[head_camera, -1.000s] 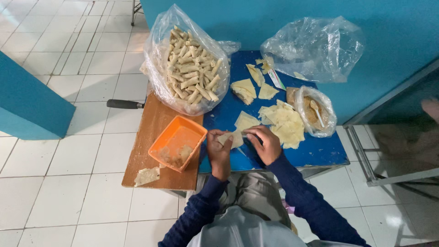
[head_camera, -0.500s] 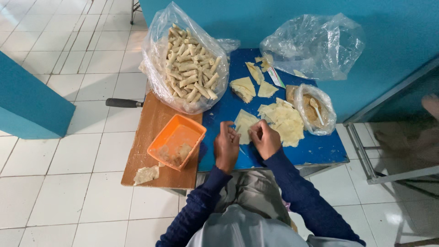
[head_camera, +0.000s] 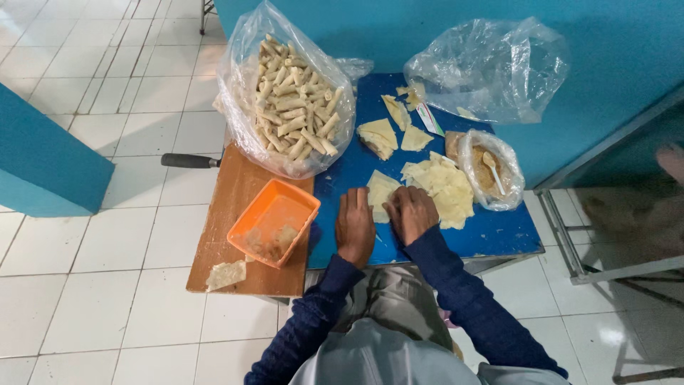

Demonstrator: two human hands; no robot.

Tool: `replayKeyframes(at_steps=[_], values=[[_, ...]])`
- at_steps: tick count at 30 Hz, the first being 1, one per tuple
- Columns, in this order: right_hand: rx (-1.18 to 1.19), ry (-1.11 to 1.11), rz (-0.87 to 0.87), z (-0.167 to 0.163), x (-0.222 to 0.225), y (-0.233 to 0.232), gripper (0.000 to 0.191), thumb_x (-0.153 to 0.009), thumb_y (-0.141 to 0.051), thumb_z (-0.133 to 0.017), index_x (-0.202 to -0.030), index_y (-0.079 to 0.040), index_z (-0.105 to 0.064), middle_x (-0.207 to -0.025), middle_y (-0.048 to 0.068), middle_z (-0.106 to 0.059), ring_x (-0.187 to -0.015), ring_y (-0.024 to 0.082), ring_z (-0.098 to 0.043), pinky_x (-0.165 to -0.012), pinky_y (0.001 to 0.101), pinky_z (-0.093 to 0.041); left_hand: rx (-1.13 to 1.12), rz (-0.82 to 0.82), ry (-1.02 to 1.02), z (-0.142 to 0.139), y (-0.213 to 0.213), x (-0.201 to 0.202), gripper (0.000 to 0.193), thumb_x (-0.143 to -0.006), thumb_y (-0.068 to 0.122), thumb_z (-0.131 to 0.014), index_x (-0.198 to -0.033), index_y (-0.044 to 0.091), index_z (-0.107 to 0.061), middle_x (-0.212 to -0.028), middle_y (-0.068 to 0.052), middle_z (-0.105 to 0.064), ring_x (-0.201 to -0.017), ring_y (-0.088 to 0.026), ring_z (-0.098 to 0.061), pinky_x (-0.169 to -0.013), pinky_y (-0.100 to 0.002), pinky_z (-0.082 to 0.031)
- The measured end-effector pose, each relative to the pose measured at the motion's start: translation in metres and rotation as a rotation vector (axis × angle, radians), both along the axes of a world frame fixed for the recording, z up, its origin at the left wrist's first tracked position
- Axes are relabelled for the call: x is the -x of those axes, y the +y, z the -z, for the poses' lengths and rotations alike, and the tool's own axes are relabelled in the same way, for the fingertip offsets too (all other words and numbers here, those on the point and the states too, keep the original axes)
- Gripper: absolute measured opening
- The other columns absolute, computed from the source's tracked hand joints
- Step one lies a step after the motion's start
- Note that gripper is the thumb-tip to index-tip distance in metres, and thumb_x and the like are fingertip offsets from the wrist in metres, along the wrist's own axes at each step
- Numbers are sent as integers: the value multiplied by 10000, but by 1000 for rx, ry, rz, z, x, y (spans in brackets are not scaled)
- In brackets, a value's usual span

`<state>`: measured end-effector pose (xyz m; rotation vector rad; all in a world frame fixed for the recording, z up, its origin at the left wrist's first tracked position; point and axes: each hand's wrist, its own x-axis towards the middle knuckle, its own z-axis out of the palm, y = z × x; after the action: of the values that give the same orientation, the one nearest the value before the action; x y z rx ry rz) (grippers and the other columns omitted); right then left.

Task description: The person sits at a small table folding flat dough sheets one at a time and places the folded pieces into an orange container. They occasionally scoop a brown filling from a covered bowl with a spoon while working through the stack of dough pieces on the table.

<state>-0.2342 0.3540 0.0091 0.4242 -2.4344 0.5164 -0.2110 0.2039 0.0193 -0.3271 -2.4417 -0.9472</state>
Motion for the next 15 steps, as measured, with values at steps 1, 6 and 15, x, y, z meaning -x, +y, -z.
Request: replayKeyframes(at_steps=[1,6,15], values=[[12,5,-25,-4,1,4,226,-891,-235,-744,-941,-60,-609,-869,155,-625,-856,370,-597,-769,470,-477,13,28,47,0,-1,-3,265,-932,21,-627,-1197,13,-627,-1166,-150,-642,-1102,-362,-572,-925,-445,-480],[80,30,-12,-30,41,44,89,-916,-91,-706,-988,-135,-675,-942,117,-638,-933,352,-610,-821,466,-490,247,146,224,3,-11,-15,201,-921,131,-663,-1103,46,-682,-1191,-107,-642,-1212,-349,-541,-984,-462,-418],[-161,-111,41,-48,149,59,97,-928,-56,-698,-976,-125,-748,-1042,103,-713,-941,352,-679,-801,470,-535,240,161,202,-4,-15,-20,215,-912,142,-671,-1111,64,-692,-1222,-113,-644,-1265,-357,-515,-1027,-495,-384]])
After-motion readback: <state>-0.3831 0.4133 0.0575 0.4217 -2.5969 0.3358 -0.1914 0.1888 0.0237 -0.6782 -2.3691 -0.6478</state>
